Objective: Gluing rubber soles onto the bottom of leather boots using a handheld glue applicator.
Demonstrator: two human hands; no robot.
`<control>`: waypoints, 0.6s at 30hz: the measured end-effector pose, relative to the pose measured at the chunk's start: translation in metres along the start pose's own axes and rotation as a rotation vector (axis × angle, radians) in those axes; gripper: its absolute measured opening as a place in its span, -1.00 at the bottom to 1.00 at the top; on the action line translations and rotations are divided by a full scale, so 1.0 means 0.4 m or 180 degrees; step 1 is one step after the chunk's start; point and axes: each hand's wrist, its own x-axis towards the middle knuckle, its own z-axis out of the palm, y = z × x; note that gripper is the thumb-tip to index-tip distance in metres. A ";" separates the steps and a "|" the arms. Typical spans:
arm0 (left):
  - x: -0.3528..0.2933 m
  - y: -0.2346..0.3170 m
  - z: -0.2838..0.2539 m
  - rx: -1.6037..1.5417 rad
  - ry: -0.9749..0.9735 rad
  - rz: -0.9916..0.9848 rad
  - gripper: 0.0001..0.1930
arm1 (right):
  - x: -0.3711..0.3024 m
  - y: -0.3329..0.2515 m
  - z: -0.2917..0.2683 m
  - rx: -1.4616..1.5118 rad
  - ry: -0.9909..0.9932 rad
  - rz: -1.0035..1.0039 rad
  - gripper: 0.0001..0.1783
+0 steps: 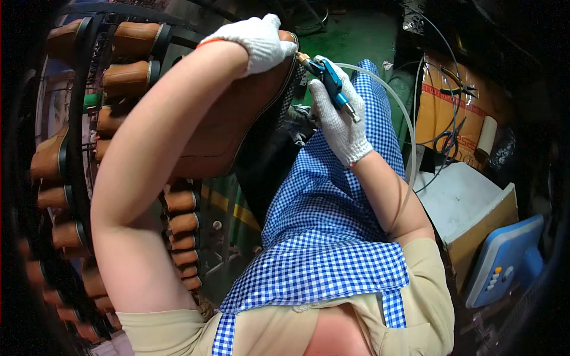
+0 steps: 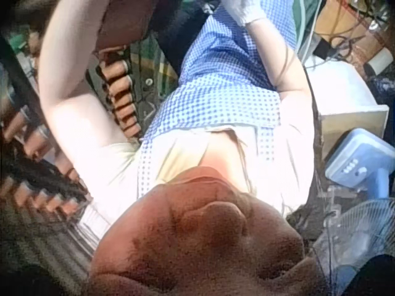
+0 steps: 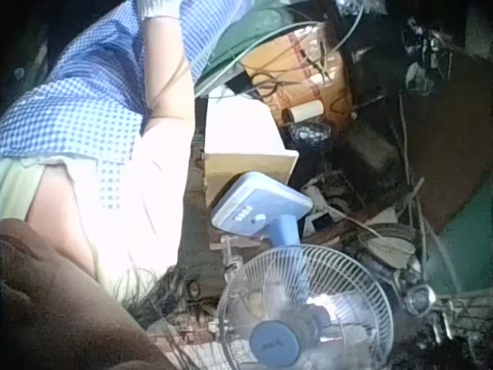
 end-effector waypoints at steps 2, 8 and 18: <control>0.029 -0.046 0.024 -0.0199 0.0003 -0.0153 -0.34 | -0.002 0.006 0.017 0.0107 -0.0045 0.0017 -0.53; 0.043 -0.115 0.055 -0.0452 -0.0037 -0.0129 -0.21 | -0.020 0.013 0.037 -0.0042 -0.0028 -0.0420 -0.55; 0.018 -0.141 0.062 -0.1185 -0.0184 -0.0458 -0.23 | -0.087 0.020 0.057 -0.0400 -0.0147 -0.0672 -0.51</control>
